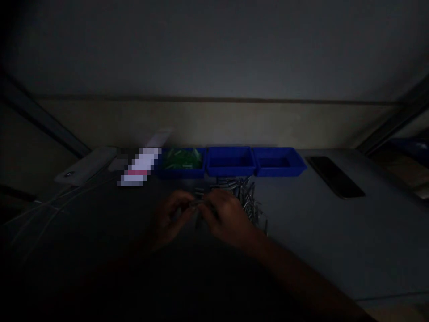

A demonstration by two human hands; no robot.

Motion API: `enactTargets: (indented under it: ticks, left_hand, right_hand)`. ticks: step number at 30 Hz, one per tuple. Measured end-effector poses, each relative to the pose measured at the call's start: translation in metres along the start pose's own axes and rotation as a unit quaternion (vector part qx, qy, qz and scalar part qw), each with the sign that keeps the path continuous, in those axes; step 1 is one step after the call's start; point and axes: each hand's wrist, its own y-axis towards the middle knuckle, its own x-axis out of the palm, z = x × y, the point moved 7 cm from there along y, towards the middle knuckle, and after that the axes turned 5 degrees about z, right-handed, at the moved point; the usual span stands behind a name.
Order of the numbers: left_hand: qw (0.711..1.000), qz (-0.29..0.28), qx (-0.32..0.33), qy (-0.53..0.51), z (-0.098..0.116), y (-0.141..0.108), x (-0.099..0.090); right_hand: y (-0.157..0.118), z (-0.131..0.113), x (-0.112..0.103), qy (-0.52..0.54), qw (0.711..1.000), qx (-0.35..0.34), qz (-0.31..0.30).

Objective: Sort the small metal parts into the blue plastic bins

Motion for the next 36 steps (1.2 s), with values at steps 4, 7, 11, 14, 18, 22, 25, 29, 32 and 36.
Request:
enactTargets:
  ticks: [4,7,11,14,18,22,25,29,32,36]
  left_hand:
    - [1.000,-0.013,-0.015,0.018,-0.001,0.001,0.000]
    - [0.999,-0.011,-0.009,0.029,0.000,0.001,0.000]
    - [0.999,-0.013,-0.022,0.044,-0.002,0.001,0.001]
    - [0.998,-0.025,-0.035,0.047,-0.004,0.001,0.004]
    - [0.997,-0.022,-0.039,0.063,-0.003,0.001,0.006]
    - [0.997,-0.024,-0.045,0.064,-0.004,0.001,0.008]
    - [0.996,-0.044,-0.050,0.066,-0.006,0.000,0.012]
    - [0.995,-0.050,-0.030,0.079,-0.008,-0.001,0.012]
    - [0.993,-0.027,0.019,0.111,-0.006,0.002,0.007]
    - [0.979,-0.027,0.064,0.193,-0.010,0.006,0.006]
  right_hand:
    - [-0.002,0.004,0.002,0.015,0.999,0.028,-0.002]
    - [-0.003,0.003,0.001,0.004,1.000,0.009,0.007]
    - [-0.002,-0.006,0.002,-0.028,0.998,-0.052,-0.007]
    - [-0.002,-0.009,0.001,-0.059,0.996,-0.061,-0.008]
    - [-0.002,-0.012,0.002,-0.117,0.990,-0.076,-0.018]
    - [-0.003,-0.015,0.004,-0.170,0.981,-0.091,-0.017]
    - [-0.002,-0.013,0.007,-0.186,0.978,-0.082,-0.037]
    - [0.004,0.004,-0.005,-0.194,0.979,-0.053,-0.045]
    - [0.020,0.034,-0.037,-0.211,0.977,-0.006,0.016]
    - [0.053,0.079,-0.066,-0.226,0.973,0.042,0.015]
